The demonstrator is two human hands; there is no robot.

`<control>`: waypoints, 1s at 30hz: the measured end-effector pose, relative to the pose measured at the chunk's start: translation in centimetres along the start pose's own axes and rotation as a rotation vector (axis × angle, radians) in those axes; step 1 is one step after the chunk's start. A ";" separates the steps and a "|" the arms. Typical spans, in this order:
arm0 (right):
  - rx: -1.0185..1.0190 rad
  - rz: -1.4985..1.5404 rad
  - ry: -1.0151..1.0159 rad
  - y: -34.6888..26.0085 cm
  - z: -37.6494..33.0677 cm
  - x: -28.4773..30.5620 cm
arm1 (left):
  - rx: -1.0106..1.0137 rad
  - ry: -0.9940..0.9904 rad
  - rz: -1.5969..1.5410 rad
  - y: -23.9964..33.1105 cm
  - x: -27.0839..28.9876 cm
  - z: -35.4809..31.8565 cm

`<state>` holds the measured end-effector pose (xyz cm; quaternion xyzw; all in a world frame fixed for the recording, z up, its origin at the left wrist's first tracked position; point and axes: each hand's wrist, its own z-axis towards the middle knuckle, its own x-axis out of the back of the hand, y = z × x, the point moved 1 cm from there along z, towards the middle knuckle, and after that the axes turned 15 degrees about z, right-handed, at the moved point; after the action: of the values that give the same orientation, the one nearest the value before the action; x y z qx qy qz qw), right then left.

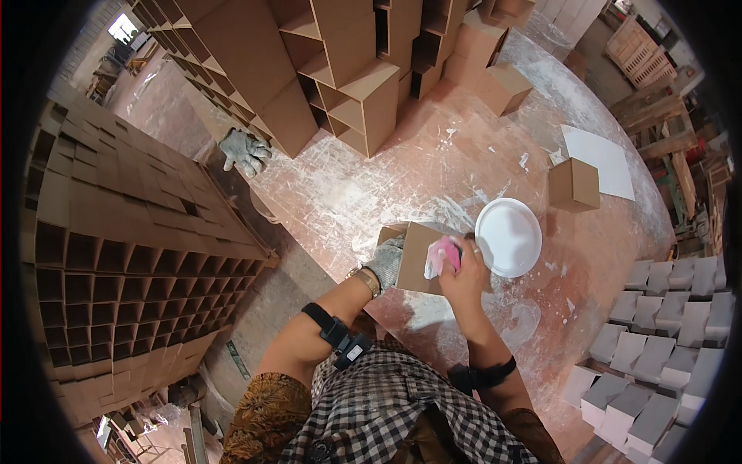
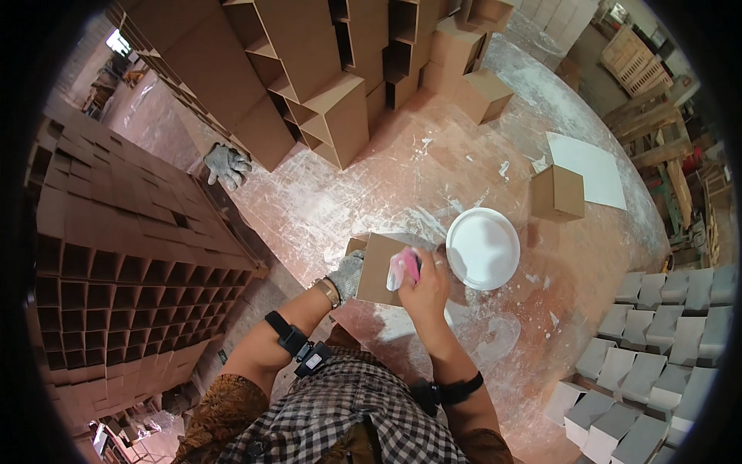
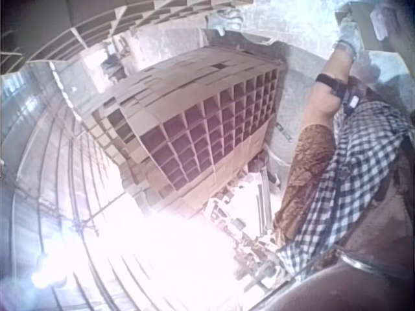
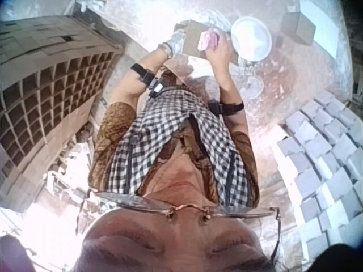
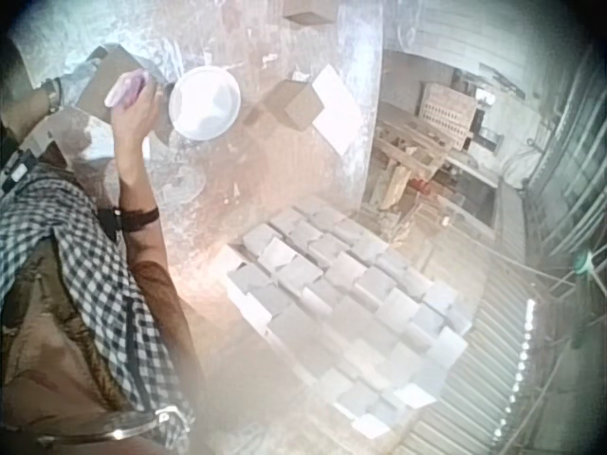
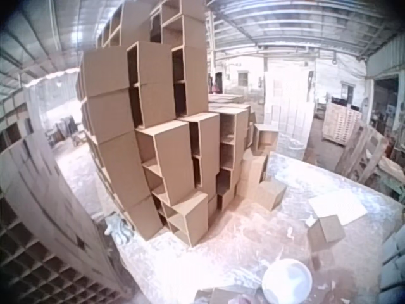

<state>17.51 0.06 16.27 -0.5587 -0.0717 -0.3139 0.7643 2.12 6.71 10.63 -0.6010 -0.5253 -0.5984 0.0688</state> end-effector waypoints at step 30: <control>0.116 0.217 -0.188 -3.8 -4.1 0.0 | 0.023 0.156 -0.372 -3.3 -7.5 1.7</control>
<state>14.39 -4.31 17.88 -0.5452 -0.1002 -0.1712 0.8145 2.90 5.29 2.43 -0.4447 -0.6270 -0.6396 0.0042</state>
